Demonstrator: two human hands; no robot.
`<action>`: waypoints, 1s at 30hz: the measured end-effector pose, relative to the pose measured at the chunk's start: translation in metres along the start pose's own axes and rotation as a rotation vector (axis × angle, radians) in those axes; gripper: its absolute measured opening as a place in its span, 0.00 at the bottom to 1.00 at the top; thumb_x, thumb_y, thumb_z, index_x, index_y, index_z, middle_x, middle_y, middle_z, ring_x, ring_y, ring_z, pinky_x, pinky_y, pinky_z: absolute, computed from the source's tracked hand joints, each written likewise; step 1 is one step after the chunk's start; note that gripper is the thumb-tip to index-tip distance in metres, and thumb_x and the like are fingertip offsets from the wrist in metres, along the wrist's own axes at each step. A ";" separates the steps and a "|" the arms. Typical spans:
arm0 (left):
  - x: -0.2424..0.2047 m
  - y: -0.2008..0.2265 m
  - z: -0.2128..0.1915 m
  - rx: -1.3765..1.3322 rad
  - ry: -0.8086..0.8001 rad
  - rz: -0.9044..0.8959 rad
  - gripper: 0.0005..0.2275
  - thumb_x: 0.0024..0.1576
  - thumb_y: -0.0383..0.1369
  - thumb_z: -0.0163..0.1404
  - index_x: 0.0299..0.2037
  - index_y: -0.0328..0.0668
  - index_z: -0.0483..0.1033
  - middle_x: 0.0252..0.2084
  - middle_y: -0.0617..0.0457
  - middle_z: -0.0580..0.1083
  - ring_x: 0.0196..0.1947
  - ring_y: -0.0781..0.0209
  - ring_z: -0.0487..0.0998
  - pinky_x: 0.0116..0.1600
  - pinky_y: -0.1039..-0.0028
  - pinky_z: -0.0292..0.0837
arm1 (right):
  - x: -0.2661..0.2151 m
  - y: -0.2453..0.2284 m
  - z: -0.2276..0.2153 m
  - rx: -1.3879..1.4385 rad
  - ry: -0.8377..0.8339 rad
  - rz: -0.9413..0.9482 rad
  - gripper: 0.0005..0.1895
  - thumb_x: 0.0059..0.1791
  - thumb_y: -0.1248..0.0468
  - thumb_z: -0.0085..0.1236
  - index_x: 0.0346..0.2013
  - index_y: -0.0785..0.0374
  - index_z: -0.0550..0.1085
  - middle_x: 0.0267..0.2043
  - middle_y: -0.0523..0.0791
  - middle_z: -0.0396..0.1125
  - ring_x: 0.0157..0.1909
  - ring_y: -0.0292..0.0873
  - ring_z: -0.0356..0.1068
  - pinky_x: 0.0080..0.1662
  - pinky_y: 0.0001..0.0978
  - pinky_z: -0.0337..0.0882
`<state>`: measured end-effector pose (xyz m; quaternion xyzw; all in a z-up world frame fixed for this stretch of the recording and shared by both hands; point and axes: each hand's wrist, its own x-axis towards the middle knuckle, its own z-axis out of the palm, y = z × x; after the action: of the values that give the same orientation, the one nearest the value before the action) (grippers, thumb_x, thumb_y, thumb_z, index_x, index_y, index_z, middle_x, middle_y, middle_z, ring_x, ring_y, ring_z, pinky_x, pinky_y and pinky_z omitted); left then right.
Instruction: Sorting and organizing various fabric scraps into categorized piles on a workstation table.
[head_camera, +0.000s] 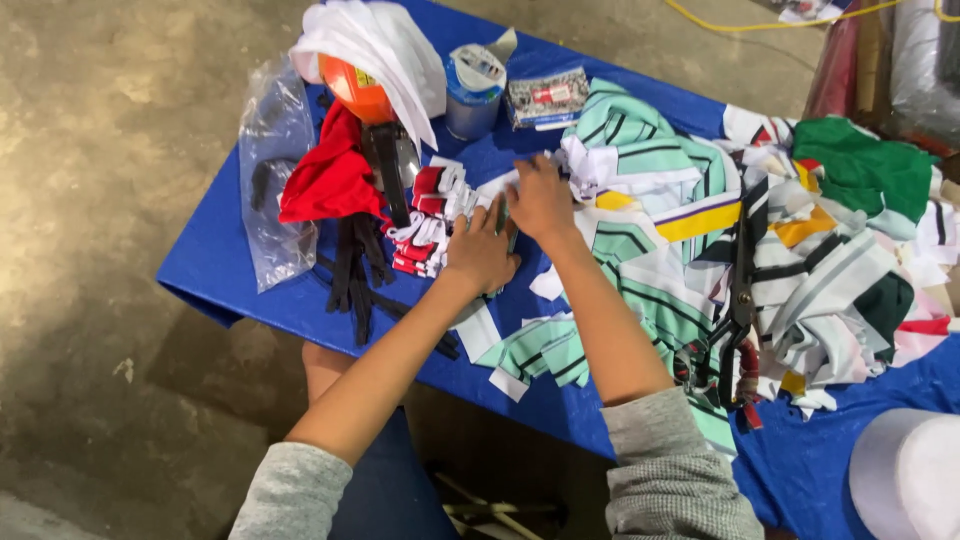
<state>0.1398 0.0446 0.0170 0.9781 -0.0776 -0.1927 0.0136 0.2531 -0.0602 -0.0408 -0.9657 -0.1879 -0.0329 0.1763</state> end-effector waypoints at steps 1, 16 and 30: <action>0.002 0.000 0.001 0.002 0.004 -0.002 0.31 0.61 0.46 0.32 0.75 0.44 0.55 0.80 0.41 0.43 0.71 0.46 0.48 0.60 0.59 0.45 | 0.009 0.009 0.013 0.001 0.003 -0.003 0.21 0.51 0.56 0.57 0.58 0.57 0.74 0.58 0.49 0.64 0.60 0.57 0.69 0.53 0.56 0.71; -0.006 -0.002 0.001 -0.031 0.042 0.017 0.31 0.63 0.43 0.31 0.78 0.48 0.46 0.80 0.41 0.44 0.76 0.42 0.42 0.72 0.50 0.31 | 0.066 0.015 0.015 0.371 0.173 0.096 0.09 0.42 0.64 0.64 0.34 0.47 0.74 0.27 0.34 0.76 0.45 0.47 0.77 0.51 0.40 0.74; -0.104 0.082 0.073 -0.450 0.308 0.206 0.24 0.56 0.39 0.55 0.63 0.44 0.72 0.56 0.45 0.70 0.55 0.46 0.69 0.53 0.58 0.63 | -0.261 -0.025 -0.149 0.392 0.206 0.287 0.12 0.46 0.62 0.67 0.42 0.60 0.76 0.29 0.54 0.70 0.39 0.62 0.73 0.42 0.50 0.73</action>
<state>0.0054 -0.0195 -0.0075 0.9552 -0.1289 -0.0518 0.2612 0.0023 -0.1827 0.0727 -0.9215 -0.0327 -0.0687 0.3810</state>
